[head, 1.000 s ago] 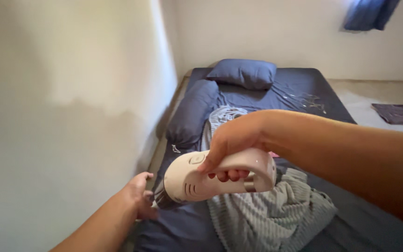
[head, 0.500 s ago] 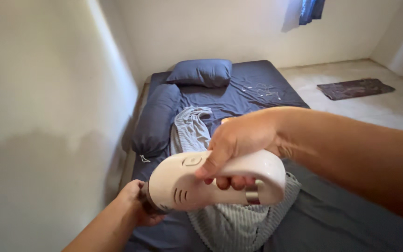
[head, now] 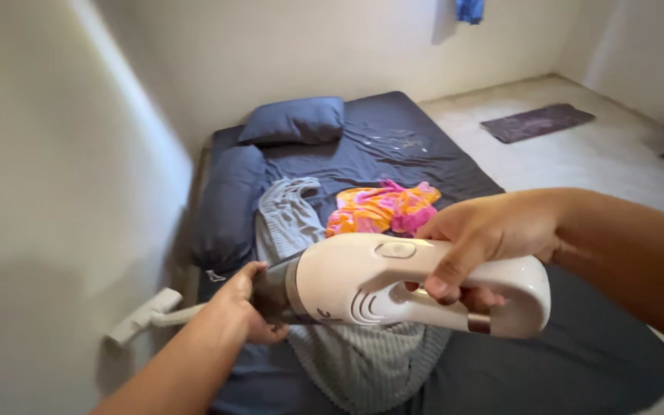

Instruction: The person vacuums the floor of a bedroom using a handheld vacuum cleaner, moving across the tile floor and then vacuuming the surface of a dark mattress.

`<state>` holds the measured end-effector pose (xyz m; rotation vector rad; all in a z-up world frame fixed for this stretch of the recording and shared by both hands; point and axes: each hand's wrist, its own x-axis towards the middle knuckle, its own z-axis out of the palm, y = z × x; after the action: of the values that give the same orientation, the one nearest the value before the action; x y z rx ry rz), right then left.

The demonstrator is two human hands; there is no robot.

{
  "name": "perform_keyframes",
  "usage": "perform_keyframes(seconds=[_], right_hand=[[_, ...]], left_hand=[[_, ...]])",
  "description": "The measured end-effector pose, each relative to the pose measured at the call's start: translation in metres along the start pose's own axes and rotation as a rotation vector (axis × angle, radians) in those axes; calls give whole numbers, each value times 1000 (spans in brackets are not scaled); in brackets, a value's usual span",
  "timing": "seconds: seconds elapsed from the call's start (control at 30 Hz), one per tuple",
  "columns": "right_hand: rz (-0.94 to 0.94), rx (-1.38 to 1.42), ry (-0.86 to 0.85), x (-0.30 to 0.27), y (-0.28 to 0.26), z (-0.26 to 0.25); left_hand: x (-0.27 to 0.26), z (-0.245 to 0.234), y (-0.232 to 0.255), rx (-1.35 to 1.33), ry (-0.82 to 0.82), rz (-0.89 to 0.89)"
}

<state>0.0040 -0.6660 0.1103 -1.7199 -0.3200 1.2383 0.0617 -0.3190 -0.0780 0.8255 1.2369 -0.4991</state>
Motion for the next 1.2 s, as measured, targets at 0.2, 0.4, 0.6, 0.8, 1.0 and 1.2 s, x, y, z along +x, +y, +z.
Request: perform_keyframes(seconds=[0.2,0.4,0.6,0.8,1.0,1.2], right_hand=[[-87,136,64,-18,52,8],[-127,246,180,-43,113,37],[27,379,413,-68,166,64],[75,464,809,-68,202,103],[-12,588,1019,-84,197,89],[-13,480,1164,-130,211,42]], left_hand=[[-18,48,0,190,17,97],[-15,110,-20,387,-96,316],[-7,180,-51,535,-231,319],[-2,259,-86,743,-458,338],[-24,352,-104,827,-618,384],[-57,436,-132,965,-740,311]])
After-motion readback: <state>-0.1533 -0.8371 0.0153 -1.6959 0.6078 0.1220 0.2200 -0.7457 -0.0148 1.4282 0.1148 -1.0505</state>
